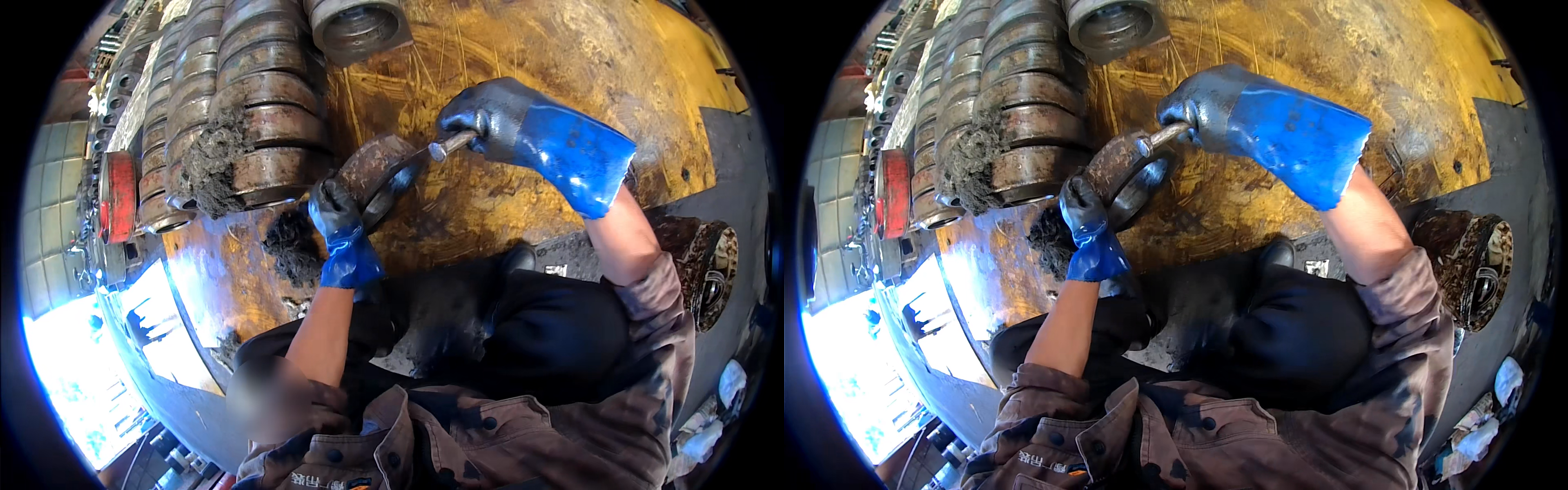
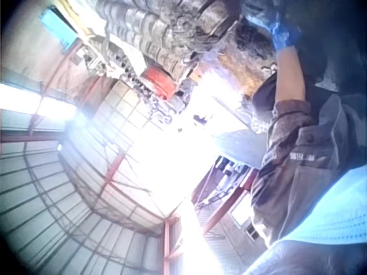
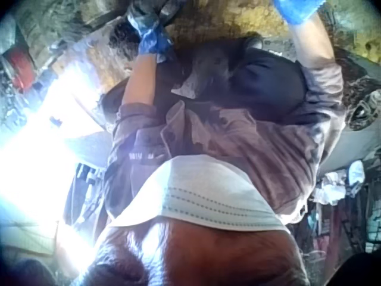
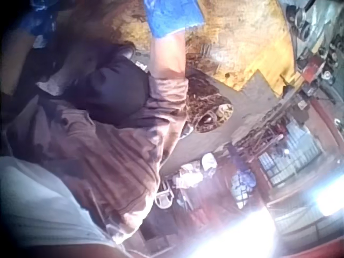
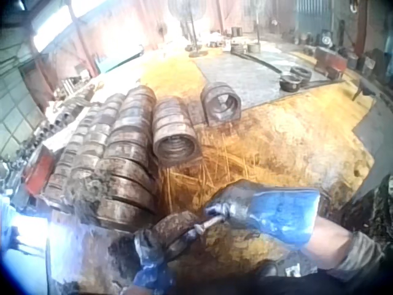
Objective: The person sits on the floor and cleans a metal ring using a wire brush and a hammer. They scrub the ring's surfaces, flip it over, and strike it with the hammer to remove debris.
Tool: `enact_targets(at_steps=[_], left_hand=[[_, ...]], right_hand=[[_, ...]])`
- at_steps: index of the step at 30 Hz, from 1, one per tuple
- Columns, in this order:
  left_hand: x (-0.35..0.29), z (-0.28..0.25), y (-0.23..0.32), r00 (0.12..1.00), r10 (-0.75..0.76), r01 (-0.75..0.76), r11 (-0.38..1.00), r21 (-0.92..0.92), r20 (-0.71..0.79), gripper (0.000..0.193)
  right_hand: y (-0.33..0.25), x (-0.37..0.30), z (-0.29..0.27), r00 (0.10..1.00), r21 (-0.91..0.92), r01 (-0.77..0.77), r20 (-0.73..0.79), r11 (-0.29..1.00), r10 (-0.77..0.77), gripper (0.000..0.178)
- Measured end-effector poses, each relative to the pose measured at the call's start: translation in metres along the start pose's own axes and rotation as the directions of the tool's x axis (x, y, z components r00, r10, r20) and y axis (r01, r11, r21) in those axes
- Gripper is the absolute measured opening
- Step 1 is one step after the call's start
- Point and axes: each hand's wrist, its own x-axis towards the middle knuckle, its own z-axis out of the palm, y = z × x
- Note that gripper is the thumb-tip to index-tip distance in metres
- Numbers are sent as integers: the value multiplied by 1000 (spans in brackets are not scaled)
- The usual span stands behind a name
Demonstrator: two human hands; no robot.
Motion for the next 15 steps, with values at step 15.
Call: enact_targets(at_steps=[15], left_hand=[[3,-6,7,999,-25,26,999,-41,29,30]], right_hand=[[-12,4,4,979,-214,151,-103,965,-176,40]])
